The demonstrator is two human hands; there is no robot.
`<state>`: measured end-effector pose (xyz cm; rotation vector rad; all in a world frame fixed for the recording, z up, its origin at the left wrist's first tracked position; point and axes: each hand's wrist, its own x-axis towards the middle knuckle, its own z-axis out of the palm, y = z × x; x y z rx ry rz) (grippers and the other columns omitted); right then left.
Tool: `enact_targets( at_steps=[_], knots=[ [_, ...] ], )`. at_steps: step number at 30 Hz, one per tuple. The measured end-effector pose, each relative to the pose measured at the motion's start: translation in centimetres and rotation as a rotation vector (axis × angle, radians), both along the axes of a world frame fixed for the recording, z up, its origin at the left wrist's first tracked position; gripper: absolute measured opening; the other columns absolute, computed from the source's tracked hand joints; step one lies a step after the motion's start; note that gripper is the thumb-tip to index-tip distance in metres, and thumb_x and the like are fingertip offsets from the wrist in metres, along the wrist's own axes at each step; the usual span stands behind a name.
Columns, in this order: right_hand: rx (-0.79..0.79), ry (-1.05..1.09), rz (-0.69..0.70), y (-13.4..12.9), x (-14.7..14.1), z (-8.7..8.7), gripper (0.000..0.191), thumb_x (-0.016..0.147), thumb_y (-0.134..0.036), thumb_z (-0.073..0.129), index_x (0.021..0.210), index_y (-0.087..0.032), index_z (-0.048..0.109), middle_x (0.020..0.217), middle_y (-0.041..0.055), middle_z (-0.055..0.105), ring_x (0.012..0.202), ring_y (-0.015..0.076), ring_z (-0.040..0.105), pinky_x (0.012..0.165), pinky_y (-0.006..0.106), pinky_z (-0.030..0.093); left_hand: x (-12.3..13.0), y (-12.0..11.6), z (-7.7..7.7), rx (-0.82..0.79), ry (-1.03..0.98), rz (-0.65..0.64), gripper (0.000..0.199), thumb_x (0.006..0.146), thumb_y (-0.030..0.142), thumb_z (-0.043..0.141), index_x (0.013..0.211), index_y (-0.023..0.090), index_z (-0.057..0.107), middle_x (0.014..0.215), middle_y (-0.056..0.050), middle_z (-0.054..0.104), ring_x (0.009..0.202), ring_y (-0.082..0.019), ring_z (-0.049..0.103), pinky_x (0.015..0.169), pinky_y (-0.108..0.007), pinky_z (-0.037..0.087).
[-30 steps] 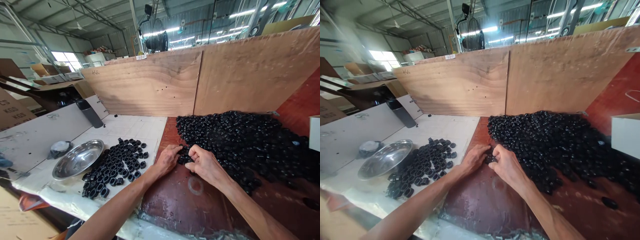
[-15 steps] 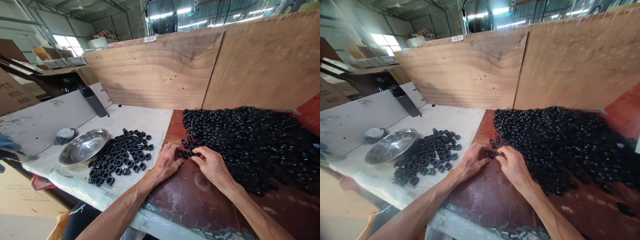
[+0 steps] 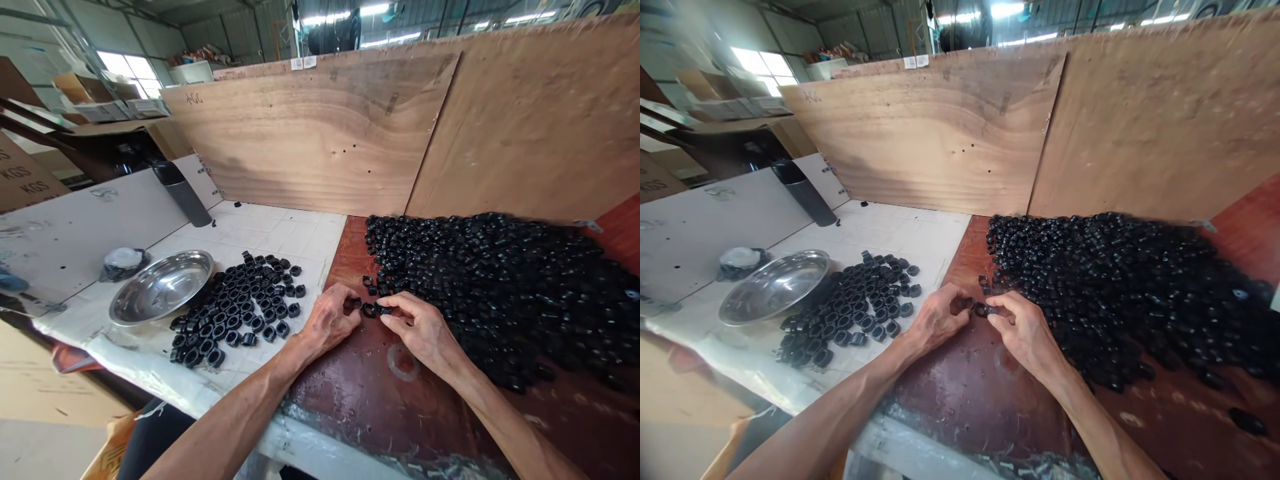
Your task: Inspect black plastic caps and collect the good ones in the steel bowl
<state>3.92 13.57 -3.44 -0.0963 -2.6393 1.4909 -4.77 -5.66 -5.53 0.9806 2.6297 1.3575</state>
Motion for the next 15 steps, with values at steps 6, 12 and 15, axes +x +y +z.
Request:
enact_targets(
  at_steps=[6,12,15],
  knots=[
    [-0.278,-0.033,-0.079,-0.7,0.1,0.7,0.035,0.083,-0.041,0.067,0.108,-0.017,0.066,0.095,0.0056,0.067,0.084,0.0172,0.064,0.079,0.029,0.054,0.8,0.5,2.6,0.421,-0.622,-0.102,0.038,0.077,0.023,0.072,0.113,0.012,0.066,0.101,-0.009,0.069,0.091,-0.017,0.064,0.083,-0.03,0.051],
    [-0.304,0.126,-0.033,-0.6,0.2,0.8,0.024,0.086,-0.034,0.067,0.104,-0.019,0.07,0.105,0.0043,0.066,0.09,0.0133,0.065,0.083,0.021,0.055,1.2,0.5,3.8,0.661,-0.921,-0.144,0.036,0.072,0.021,0.08,0.104,0.01,0.067,0.095,-0.009,0.07,0.078,-0.015,0.066,0.081,-0.03,0.053],
    [-0.378,0.171,-0.073,-0.7,0.3,1.1,0.024,0.085,-0.033,0.07,0.105,-0.02,0.069,0.106,0.0031,0.067,0.093,0.012,0.066,0.087,0.019,0.054,1.1,0.3,3.7,0.615,-0.901,-0.095,0.033,0.073,0.02,0.078,0.103,0.011,0.069,0.095,-0.009,0.069,0.079,-0.015,0.065,0.08,-0.029,0.052]
  ],
)
